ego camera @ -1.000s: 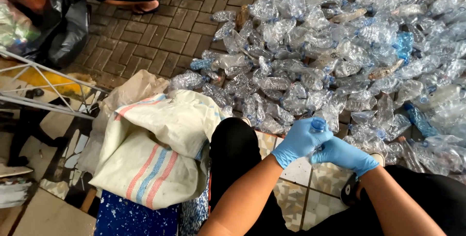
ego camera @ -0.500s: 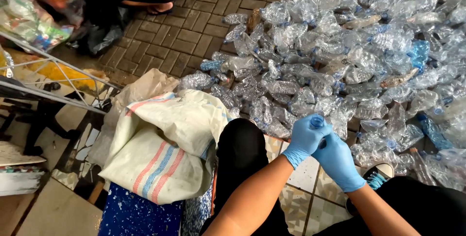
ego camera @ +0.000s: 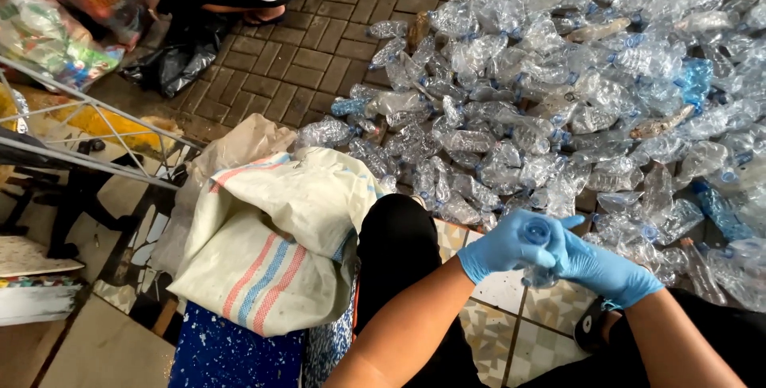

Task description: Sorting plastic bottles by removing caps and placing them into a collection bag for recycling

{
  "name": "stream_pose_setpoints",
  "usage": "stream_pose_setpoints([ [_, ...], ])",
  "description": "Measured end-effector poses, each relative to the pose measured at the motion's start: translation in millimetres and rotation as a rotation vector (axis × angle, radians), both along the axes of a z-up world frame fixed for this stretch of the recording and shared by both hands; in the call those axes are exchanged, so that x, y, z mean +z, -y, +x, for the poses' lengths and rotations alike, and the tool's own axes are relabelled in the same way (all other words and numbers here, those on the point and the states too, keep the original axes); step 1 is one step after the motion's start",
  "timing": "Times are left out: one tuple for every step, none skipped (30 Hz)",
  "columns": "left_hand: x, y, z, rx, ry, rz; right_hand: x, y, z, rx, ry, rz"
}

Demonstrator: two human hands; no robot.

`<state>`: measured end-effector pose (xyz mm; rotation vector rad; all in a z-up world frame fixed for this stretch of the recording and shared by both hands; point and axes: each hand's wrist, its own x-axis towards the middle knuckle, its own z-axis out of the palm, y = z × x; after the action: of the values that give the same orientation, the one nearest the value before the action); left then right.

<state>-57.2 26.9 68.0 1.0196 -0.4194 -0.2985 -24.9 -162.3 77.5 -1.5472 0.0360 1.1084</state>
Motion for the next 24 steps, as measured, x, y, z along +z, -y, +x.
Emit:
stream_pose_setpoints([
  [-1, -1, -1, -0.104, 0.03, -0.006, -6, -1, -1, 0.005, 0.051, 0.023],
  [-2, -2, -3, -0.209, 0.061, -0.012, -12, -2, -2, 0.01, 0.101, 0.045],
  [1, 2, -6, -0.206, 0.061, -0.012, -16, -4, -4, 0.013, 0.101, 0.045],
  [4, 5, -10, -0.222, 0.021, -0.077, -19, -6, -5, 0.025, 0.172, 0.08],
  [6, 8, -13, -0.236, -0.019, -0.143, -23, -8, -7, 0.039, 0.242, 0.116],
  [9, 3, -13, -0.233, -0.02, -0.143, -28, -10, -8, 0.042, 0.241, 0.116],
  [12, 0, -15, -0.142, 0.036, 0.026, -32, -11, -12, 0.054, 0.307, 0.15],
  [15, -4, -18, -0.052, 0.09, 0.194, -36, -12, -17, 0.065, 0.373, 0.183],
  [12, 0, -17, -0.047, 0.087, 0.191, -43, -13, -20, 0.07, 0.369, 0.181],
  [10, 4, -16, 0.058, 0.01, 0.208, -49, -14, -22, 0.085, 0.436, 0.215],
  [8, 6, -12, 0.165, -0.061, 0.227, -54, -17, -22, 0.1, 0.51, 0.252],
  [8, 10, -8, 0.17, -0.058, 0.226, -69, -14, -17, 0.105, 0.513, 0.252],
  [8, 15, -4, 0.31, -0.108, 0.262, -85, -10, -14, 0.062, 0.448, 0.206],
  [8, 20, -1, 0.45, -0.158, 0.298, -101, -6, -10, 0.019, 0.384, 0.159],
  [-2, 20, 1, 0.449, -0.158, 0.297, -107, -8, -8, 0.017, 0.384, 0.158],
  [-12, 21, 3, 0.536, -0.146, 0.444, -114, -10, -6, 0.056, 0.511, 0.074],
  [-23, 22, 1, 0.62, -0.136, 0.593, -122, -11, -8, 0.093, 0.633, -0.013],
  [-28, 27, 4, 0.615, -0.139, 0.593, -128, -12, -10, 0.09, 0.63, -0.014],
  [-32, 32, 7, 0.684, -0.128, 0.644, -132, -12, -13, 0.149, 0.811, -0.147],
  [-36, 37, 10, 0.752, -0.117, 0.695, -137, -12, -15, 0.21, 0.991, -0.282],
  [-37, 40, 13, 0.748, -0.114, 0.694, -140, -14, -15, 0.205, 0.992, -0.284],
  [-39, 43, 16, 0.836, -0.103, 0.64, -143, -15, -14, 0.262, 1.175, -0.423],
  [-40, 46, 18, 0.921, -0.095, 0.585, -146, -16, -15, 0.32, 1.353, -0.566],
  [-40, 43, 17, 0.916, -0.094, 0.584, -151, -17, -15, 0.316, 1.351, -0.571],
])
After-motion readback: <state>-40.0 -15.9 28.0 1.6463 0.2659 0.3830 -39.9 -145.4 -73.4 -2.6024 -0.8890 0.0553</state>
